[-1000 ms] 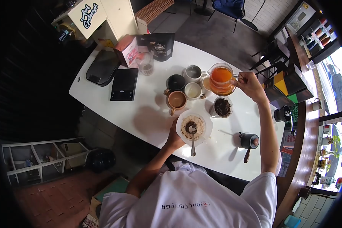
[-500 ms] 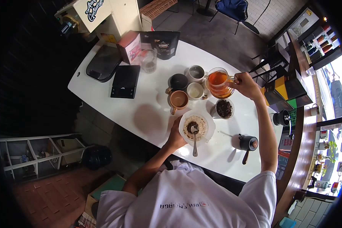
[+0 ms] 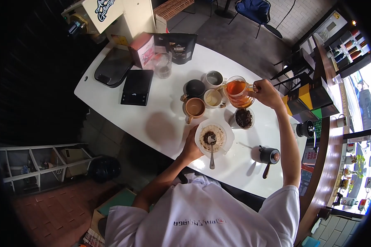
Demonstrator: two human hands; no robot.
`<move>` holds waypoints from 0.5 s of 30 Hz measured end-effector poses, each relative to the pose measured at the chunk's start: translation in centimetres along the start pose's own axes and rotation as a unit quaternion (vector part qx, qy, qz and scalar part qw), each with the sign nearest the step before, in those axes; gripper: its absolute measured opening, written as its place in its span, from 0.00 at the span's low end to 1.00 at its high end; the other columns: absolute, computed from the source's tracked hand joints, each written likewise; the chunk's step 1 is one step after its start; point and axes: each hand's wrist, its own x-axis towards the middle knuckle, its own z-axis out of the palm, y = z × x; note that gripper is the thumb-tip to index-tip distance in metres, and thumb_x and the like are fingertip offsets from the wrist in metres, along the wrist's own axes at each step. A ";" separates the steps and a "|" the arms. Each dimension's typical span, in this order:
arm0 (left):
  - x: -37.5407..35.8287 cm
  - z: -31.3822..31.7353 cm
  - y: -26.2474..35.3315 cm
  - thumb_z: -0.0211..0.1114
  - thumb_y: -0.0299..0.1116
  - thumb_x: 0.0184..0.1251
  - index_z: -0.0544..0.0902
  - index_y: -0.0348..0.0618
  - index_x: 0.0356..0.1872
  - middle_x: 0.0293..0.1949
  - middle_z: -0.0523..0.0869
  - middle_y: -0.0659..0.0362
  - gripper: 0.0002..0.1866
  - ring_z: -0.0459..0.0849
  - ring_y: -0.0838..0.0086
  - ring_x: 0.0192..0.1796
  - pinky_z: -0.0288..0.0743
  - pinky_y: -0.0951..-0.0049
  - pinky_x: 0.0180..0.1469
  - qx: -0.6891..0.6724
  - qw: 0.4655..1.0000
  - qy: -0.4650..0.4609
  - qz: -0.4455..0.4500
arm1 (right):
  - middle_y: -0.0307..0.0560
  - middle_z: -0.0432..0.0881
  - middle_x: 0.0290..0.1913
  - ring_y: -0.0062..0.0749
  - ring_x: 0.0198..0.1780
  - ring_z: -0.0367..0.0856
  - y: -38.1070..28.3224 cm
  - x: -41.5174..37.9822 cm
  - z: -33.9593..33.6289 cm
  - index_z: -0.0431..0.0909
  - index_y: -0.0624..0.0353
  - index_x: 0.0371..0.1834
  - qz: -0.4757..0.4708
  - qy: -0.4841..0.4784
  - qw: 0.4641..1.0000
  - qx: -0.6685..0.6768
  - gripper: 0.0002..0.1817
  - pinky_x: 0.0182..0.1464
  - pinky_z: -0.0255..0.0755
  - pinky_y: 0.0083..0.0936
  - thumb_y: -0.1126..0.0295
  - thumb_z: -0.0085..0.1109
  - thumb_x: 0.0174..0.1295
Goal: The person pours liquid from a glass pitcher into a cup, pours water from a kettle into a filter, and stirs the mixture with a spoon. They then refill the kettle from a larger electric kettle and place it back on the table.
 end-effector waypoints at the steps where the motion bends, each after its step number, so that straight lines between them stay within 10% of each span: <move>1: 0.0 0.0 0.0 0.85 0.36 0.40 0.75 0.39 0.62 0.61 0.76 0.49 0.43 0.73 0.54 0.64 0.67 0.58 0.67 -0.001 1.000 0.000 0.002 | 0.49 0.65 0.16 0.36 0.23 0.62 0.1 0.0 0.0 0.68 0.65 0.17 0.001 0.001 1.000 0.000 0.28 0.30 0.63 0.36 0.55 0.75 0.51; 15: 0.2 0.1 0.0 0.85 0.36 0.40 0.75 0.40 0.61 0.60 0.77 0.49 0.42 0.74 0.55 0.63 0.68 0.58 0.66 -0.067 0.997 -0.004 -0.029 | 0.51 0.70 0.18 0.42 0.26 0.68 0.5 0.0 -0.2 0.70 0.66 0.17 -0.005 0.002 0.999 -0.037 0.29 0.34 0.66 0.38 0.53 0.77 0.48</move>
